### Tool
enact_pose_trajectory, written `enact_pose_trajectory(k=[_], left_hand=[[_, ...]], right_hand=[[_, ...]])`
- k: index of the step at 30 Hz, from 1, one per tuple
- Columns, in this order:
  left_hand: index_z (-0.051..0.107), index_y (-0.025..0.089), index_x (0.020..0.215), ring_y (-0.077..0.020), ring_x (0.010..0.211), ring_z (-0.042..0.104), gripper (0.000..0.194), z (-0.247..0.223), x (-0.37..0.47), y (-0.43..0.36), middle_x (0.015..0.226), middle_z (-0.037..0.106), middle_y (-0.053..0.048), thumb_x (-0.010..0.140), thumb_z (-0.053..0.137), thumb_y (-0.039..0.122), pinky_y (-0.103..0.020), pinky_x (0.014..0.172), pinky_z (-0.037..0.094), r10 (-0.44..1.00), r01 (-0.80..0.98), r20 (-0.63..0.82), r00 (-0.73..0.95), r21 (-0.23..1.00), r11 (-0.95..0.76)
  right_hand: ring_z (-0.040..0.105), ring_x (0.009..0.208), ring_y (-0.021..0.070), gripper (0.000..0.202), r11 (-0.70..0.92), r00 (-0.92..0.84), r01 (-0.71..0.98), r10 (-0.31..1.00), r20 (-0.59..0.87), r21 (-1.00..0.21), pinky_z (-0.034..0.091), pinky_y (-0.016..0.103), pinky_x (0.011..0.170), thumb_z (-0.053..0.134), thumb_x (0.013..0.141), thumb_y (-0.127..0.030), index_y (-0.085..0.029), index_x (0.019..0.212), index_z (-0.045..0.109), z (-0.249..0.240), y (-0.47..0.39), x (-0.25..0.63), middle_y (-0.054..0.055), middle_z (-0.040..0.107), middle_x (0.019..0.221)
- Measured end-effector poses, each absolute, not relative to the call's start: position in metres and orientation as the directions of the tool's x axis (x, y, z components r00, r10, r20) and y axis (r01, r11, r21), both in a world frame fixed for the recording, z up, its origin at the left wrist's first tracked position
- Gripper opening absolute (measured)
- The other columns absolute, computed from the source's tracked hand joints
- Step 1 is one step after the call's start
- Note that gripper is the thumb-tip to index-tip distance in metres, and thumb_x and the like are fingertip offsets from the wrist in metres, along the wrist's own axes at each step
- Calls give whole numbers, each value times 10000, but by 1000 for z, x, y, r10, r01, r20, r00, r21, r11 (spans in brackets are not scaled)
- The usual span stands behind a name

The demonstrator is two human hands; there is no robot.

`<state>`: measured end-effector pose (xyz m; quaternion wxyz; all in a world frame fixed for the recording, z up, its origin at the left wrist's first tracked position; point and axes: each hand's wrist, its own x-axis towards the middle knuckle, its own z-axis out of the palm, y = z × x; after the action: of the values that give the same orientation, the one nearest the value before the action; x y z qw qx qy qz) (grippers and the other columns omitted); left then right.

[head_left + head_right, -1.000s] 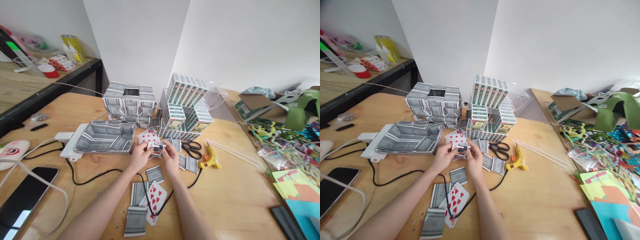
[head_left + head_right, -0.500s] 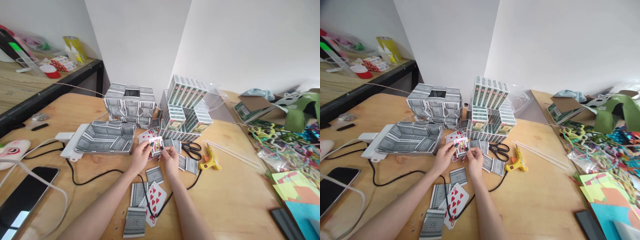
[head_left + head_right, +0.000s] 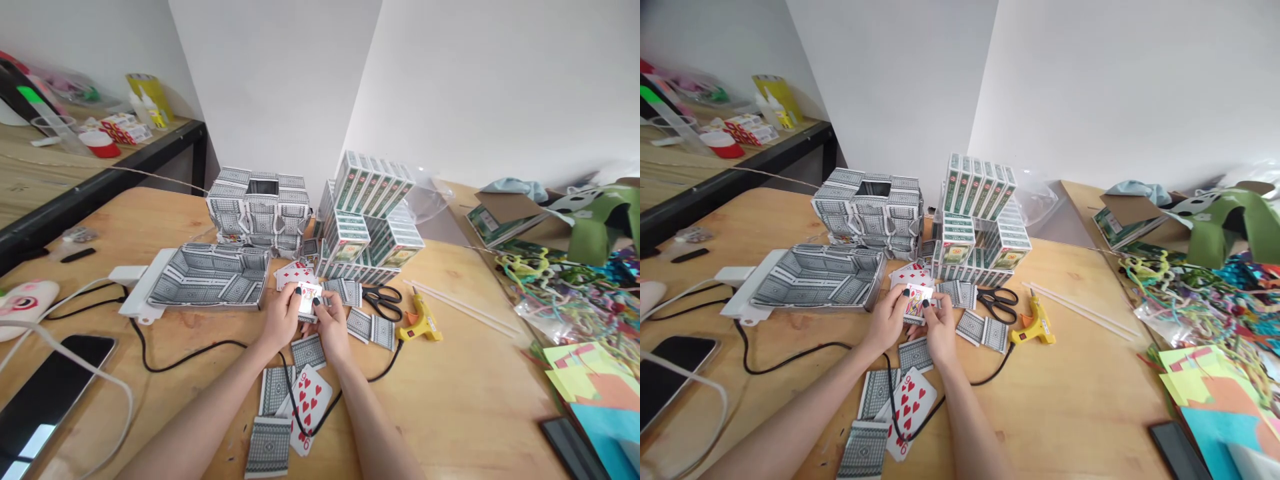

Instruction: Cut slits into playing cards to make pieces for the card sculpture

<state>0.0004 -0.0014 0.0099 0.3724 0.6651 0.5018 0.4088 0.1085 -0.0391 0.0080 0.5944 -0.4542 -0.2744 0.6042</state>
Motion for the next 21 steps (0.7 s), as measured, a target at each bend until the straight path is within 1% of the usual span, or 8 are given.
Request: enact_pose_trajectory(k=[4, 6, 8, 11, 14, 16, 21], left_hand=[[493, 185, 681, -115, 525, 466, 165, 16, 0, -1, 555, 485, 34, 786, 370, 215, -215, 514, 357, 979, 350, 148, 137, 918, -188], [481, 182, 653, -110, 517, 454, 165, 18, 1, -2, 548, 474, 36, 771, 367, 202, -207, 497, 353, 984, 312, 128, 123, 936, -161], [501, 177, 676, -105, 517, 452, 163, 18, 1, -2, 563, 486, 36, 763, 365, 192, -200, 485, 356, 989, 267, 101, 112, 955, -128], [556, 168, 776, -105, 538, 470, 185, 18, 3, -4, 616, 535, 28, 761, 373, 186, -196, 496, 377, 993, 215, 65, 100, 973, -86], [581, 164, 856, -107, 588, 502, 227, 18, 4, -5, 714, 588, 10, 756, 377, 171, -195, 527, 400, 992, 184, 78, 98, 978, -95], [584, 163, 868, -103, 585, 505, 239, 18, 3, -6, 739, 597, 6, 750, 377, 159, -192, 519, 401, 991, 168, 82, 108, 981, -99], [560, 164, 817, -95, 530, 482, 190, 19, 1, -5, 660, 555, 21, 750, 383, 171, -188, 470, 385, 988, 121, 58, 143, 990, -75]], right_hand=[[520, 364, 114, 202, -167, 88, -500, 966, -242, -850, 370, 200, 323, 506, 762, -344, -259, 857, 351, 7, -39, 105, -95, 502, 506], [514, 359, 116, 187, -164, 81, -511, 968, -237, -844, 363, 203, 316, 486, 766, -338, -261, 868, 349, 8, -39, 104, -94, 502, 509], [507, 352, 116, 179, -155, 88, -509, 969, -230, -846, 354, 202, 310, 468, 771, -321, -265, 897, 354, 9, -39, 104, -95, 505, 514], [494, 338, 112, 182, -152, 103, -498, 967, -232, -854, 347, 201, 306, 457, 771, -302, -268, 924, 364, 10, -39, 105, -99, 508, 520], [477, 321, 102, 153, -155, 89, -492, 970, -226, -857, 341, 195, 306, 449, 773, -296, -265, 897, 365, 11, -39, 105, -105, 499, 513], [465, 311, 96, 132, -153, 73, -494, 974, -216, -856, 331, 188, 303, 440, 775, -291, -264, 877, 360, 11, -40, 105, -108, 493, 508], [455, 297, 92, 131, -143, 51, -496, 980, -193, -857, 317, 187, 283, 421, 775, -271, -266, 893, 364, 12, -40, 104, -104, 514, 535]])
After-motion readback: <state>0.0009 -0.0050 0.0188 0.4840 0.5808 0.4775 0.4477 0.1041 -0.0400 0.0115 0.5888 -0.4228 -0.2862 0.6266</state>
